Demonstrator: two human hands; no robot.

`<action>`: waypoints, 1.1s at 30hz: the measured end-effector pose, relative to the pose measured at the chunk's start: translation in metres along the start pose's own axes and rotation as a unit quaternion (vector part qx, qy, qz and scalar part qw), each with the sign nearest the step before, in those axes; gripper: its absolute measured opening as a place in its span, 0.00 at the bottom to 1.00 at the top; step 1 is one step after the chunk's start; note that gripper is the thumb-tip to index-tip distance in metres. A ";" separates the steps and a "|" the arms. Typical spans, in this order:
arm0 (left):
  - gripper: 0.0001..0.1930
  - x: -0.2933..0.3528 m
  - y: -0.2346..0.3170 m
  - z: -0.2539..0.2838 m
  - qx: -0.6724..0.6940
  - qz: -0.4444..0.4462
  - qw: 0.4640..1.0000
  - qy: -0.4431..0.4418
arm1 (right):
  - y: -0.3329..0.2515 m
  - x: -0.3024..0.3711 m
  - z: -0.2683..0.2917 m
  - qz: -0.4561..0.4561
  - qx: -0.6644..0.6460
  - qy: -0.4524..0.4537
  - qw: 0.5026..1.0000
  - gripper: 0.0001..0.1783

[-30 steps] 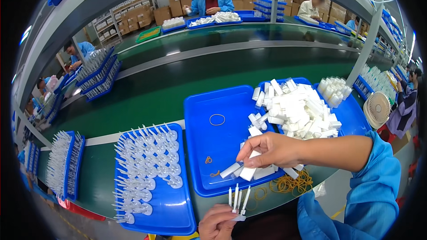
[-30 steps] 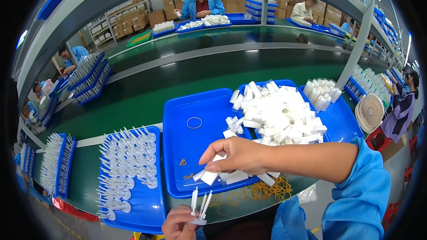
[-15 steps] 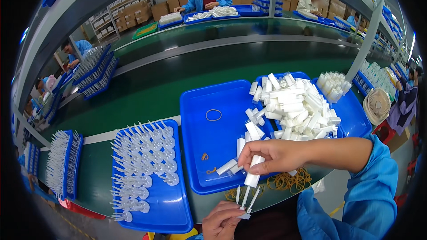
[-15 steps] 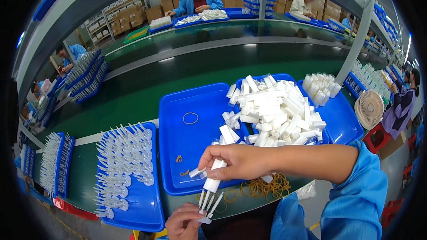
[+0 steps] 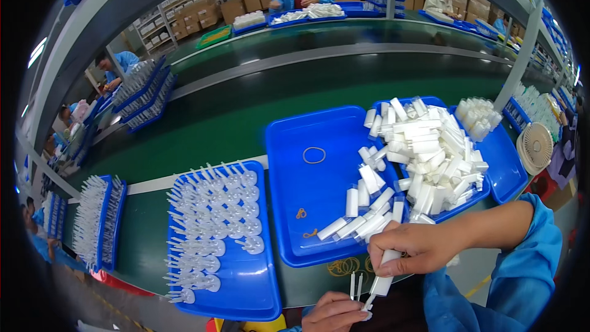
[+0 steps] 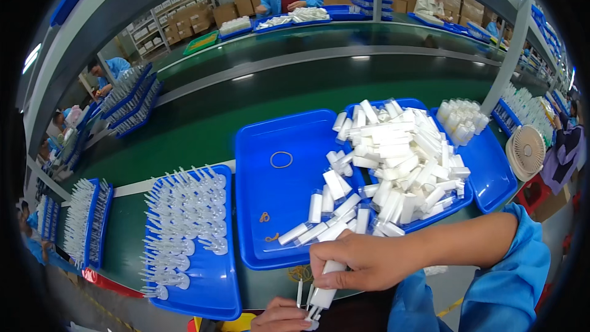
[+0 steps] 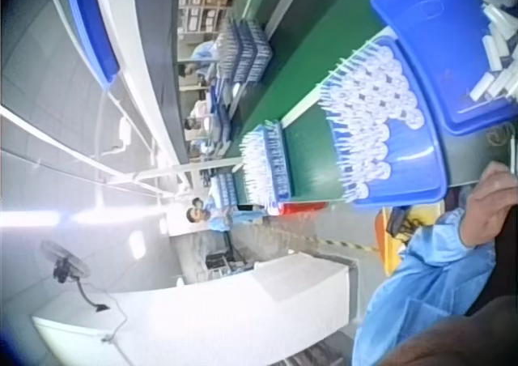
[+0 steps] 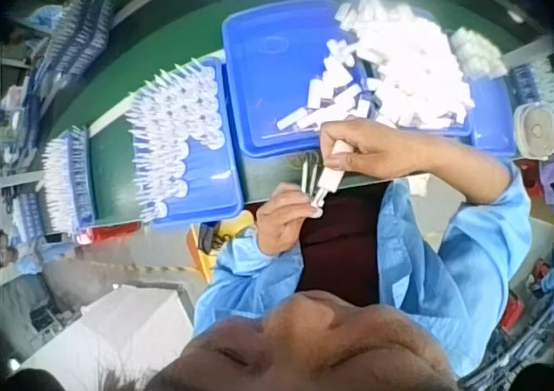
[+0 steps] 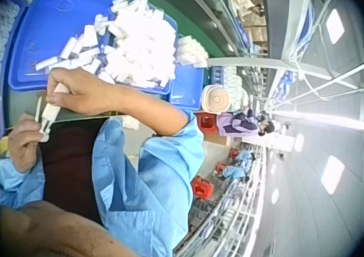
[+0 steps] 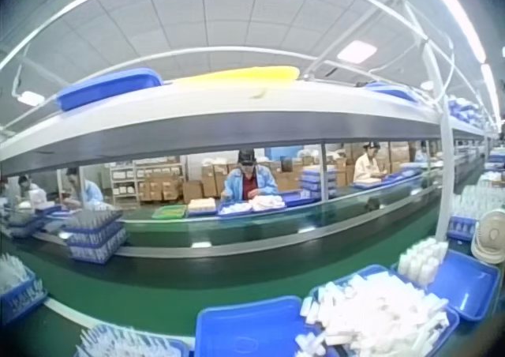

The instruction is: Assembling small plastic cosmetic spray pump components and placing them into a tray.

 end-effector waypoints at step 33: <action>0.09 0.018 -0.033 0.021 0.115 0.161 0.969 0.148 | 0.027 -0.087 0.026 0.179 0.426 -0.002 0.887 0.11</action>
Point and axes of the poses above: each hand's wrist, its own x-axis away from the middle knuckle, its own z-axis out of the back of the hand, y = z × x, the point moved 4 cm from there along -x, towards the middle knuckle, and after that the axes turned 14 degrees about -x, right-handed, at the moved point
